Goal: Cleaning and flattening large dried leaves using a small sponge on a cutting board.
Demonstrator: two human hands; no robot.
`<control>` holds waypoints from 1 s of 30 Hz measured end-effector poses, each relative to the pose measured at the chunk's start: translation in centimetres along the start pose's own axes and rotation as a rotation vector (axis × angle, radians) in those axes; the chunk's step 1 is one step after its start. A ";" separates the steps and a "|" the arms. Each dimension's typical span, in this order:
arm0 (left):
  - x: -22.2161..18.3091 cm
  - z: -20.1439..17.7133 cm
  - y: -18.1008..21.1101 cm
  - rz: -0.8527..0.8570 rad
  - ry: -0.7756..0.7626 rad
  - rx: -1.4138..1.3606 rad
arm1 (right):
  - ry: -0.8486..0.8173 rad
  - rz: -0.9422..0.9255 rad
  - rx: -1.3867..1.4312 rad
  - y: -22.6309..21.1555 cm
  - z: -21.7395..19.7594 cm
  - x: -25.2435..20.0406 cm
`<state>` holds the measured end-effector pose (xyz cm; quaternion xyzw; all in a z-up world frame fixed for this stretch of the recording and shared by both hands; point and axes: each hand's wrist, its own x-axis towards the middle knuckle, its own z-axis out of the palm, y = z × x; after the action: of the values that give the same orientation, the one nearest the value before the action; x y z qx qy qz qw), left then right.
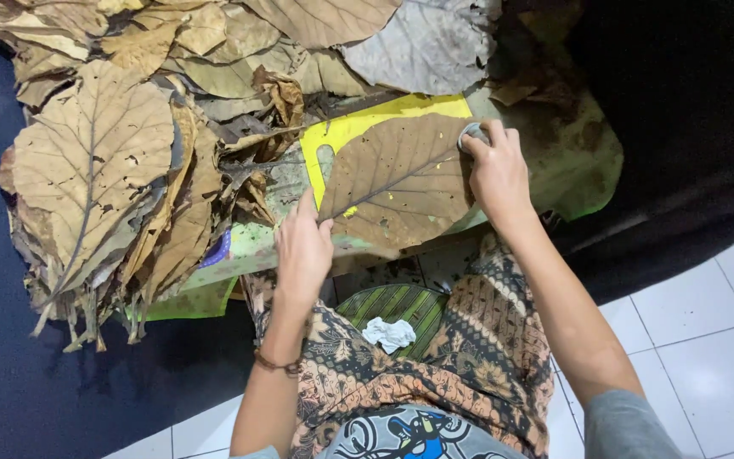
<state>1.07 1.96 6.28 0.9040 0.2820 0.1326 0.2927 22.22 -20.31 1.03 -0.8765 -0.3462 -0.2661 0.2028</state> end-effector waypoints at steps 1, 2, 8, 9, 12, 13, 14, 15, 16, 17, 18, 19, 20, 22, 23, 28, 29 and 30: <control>0.3 -0.1 -0.2 0.002 0.006 -0.003 | 0.005 -0.005 -0.002 -0.1 -0.3 0.2; 0.5 -0.3 -0.6 -0.011 -0.046 -0.029 | 0.004 0.012 0.022 -0.3 -0.6 0.2; 0.5 -2.1 -0.6 0.226 0.023 -0.072 | 0.022 0.092 0.130 -0.5 -2.4 0.2; 0.0 -3.1 0.6 0.326 0.085 -0.096 | 0.024 0.105 0.159 -0.6 -2.9 0.3; -1.5 -5.0 3.0 0.506 0.240 -0.115 | 0.123 0.040 0.222 -1.1 -4.8 0.6; -1.6 -5.3 3.6 0.505 0.240 -0.114 | 0.122 0.040 0.223 -1.2 -5.4 1.0; -1.7 -5.7 4.2 0.587 0.327 -0.113 | 0.157 0.033 0.230 -1.4 -6.1 1.4; -1.8 -6.0 4.8 0.669 0.414 -0.112 | 0.192 0.025 0.238 -1.5 -6.8 1.7; -1.7 -5.9 4.8 0.670 0.416 -0.110 | 0.194 0.025 0.239 -1.3 -7.0 1.8; -1.7 -5.9 4.9 0.715 0.468 -0.131 | 0.207 0.018 0.272 -1.0 -7.2 1.9; -1.7 -5.7 4.9 0.757 0.519 -0.152 | 0.217 0.013 0.305 -0.7 -7.5 1.9; -1.3 -4.9 4.1 0.755 0.518 -0.150 | 0.215 0.012 0.307 -0.9 -7.6 2.0; -0.9 -4.0 3.3 0.801 0.526 -0.085 | 0.228 0.037 0.359 -1.0 -7.8 2.1; -0.2 -2.1 1.9 0.849 0.531 -0.023 | 0.242 0.065 0.408 -0.5 -7.8 1.9; 0.0 -1.1 1.3 0.842 0.472 0.049 | 0.166 0.105 0.382 0.0 -7.7 1.7; -0.5 0.3 -0.5 0.676 0.292 0.181 | 0.021 0.233 0.299 2.1 -5.9 0.1; -0.5 0.1 -0.7 0.641 0.208 0.174 | -0.013 0.279 0.318 1.9 -6.1 -0.2; -0.7 -0.1 -1.0 0.600 0.122 0.165 | -0.055 0.323 0.338 1.7 -6.4 -0.6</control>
<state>0.02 2.22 5.75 0.9579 0.0297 0.2437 0.1489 21.01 -25.24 5.39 -0.8810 -0.2466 -0.1444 0.3771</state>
